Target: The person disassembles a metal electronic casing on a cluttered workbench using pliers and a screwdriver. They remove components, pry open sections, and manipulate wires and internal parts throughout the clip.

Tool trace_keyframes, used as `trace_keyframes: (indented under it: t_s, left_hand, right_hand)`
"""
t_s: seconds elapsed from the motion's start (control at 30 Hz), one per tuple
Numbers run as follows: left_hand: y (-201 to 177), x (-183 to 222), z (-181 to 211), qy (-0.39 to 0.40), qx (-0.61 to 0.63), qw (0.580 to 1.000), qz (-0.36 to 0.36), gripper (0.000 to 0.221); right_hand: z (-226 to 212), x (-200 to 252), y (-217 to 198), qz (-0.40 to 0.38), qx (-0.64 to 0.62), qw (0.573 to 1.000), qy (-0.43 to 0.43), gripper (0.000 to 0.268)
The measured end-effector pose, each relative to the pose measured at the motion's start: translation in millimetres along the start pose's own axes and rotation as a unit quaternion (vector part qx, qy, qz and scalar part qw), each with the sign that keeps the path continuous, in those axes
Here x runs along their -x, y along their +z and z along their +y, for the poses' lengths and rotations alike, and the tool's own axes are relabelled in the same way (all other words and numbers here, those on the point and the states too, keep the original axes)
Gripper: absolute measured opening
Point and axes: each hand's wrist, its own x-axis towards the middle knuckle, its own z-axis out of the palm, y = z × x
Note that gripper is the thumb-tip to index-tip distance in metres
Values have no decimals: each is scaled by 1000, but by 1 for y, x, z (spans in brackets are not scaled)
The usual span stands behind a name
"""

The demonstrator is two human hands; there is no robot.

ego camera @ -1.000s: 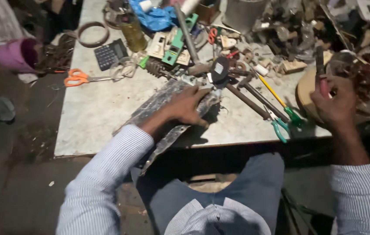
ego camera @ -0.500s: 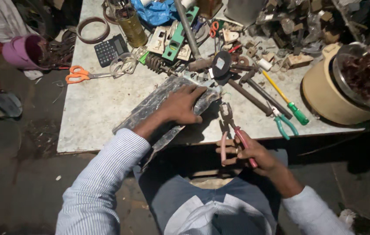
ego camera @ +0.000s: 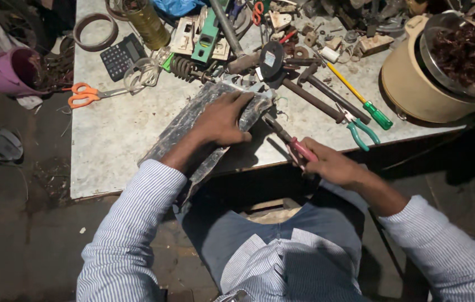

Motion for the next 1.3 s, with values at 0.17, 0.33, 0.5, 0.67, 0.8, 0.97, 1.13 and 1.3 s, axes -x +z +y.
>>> trace_keyframes:
  t_s: [0.17,0.33,0.5,0.67,0.8,0.97,1.13,1.3]
  left_hand:
    - [-5,-4,7,-61,-24,995,-74,112]
    - [-5,-1,7,-39,-20,998,-43,111]
    - [-5,1,6,-32,-10,999,-29,109]
    - [-10,4,10,-22,4,1000,-14,106]
    - [-11,6,11,-43,18,998,-30,107]
    - [-13,11,13,-3,11,1000,-15,105]
    - [-16,41,39,-36,-56,998,-20,99]
    - [9,76,61,-68,-311,946,59,91]
  right_hand:
    - [-33,-4,-4,54,107,989,85,25]
    - [-46,-8,0,78,209,967,122,26]
    - [-31,-17,-1,131,162,972,110,44]
    - [-8,-30,-5,73,71,986,135,41]
    - [3,-36,-4,40,99,979,175,41]
    - [3,-26,5,60,230,958,158,39]
    - [-9,-9,28,66,258,948,176,35]
    - [-19,5,43,79,189,959,194,28]
